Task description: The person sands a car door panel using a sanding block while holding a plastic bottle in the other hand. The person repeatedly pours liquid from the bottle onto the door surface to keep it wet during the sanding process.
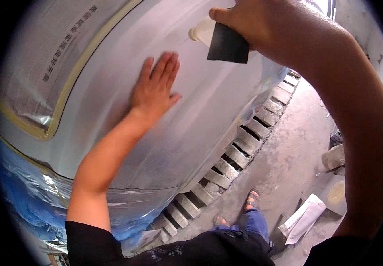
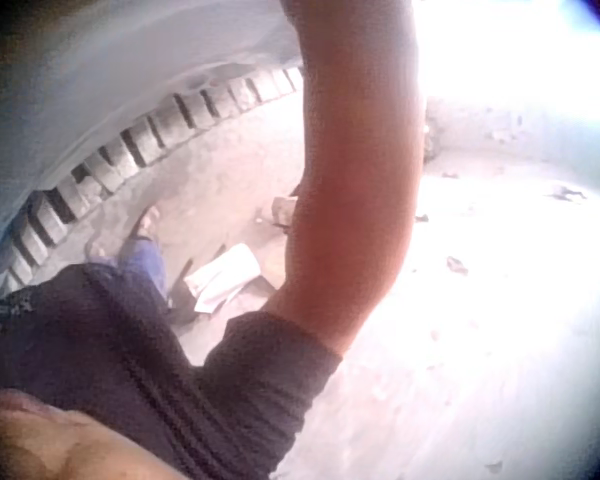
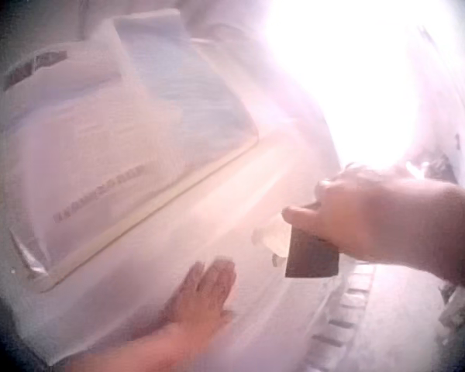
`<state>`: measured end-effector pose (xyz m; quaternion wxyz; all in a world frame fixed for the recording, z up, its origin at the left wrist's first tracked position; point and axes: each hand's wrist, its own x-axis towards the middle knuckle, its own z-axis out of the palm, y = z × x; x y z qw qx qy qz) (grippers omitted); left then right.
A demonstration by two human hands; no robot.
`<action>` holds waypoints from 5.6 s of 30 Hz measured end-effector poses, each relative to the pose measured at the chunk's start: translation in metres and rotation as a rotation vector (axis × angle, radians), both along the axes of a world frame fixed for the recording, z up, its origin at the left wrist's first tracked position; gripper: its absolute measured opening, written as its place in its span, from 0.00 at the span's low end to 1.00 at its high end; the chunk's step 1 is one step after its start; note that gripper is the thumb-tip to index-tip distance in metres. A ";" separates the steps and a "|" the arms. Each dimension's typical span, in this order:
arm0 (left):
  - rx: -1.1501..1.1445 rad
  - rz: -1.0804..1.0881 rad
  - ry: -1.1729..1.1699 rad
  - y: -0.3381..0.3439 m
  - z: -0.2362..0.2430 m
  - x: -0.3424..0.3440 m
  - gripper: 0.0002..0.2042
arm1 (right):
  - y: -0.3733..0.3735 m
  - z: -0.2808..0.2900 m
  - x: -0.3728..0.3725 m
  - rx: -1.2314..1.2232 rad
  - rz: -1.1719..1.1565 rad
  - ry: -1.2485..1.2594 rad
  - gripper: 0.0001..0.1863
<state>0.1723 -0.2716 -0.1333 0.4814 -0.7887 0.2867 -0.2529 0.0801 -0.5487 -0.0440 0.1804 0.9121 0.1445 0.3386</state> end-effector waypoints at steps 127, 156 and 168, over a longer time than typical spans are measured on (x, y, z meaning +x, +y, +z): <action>-0.059 -0.053 0.254 -0.268 0.067 0.218 0.46 | -0.302 -0.031 0.209 0.113 0.019 0.427 0.29; -0.491 -0.016 0.183 -0.232 0.061 0.171 0.44 | -0.264 0.031 0.206 0.067 0.023 0.254 0.34; -0.539 -0.096 0.173 -0.220 0.057 0.169 0.42 | -0.219 0.088 0.221 -0.096 0.007 0.122 0.31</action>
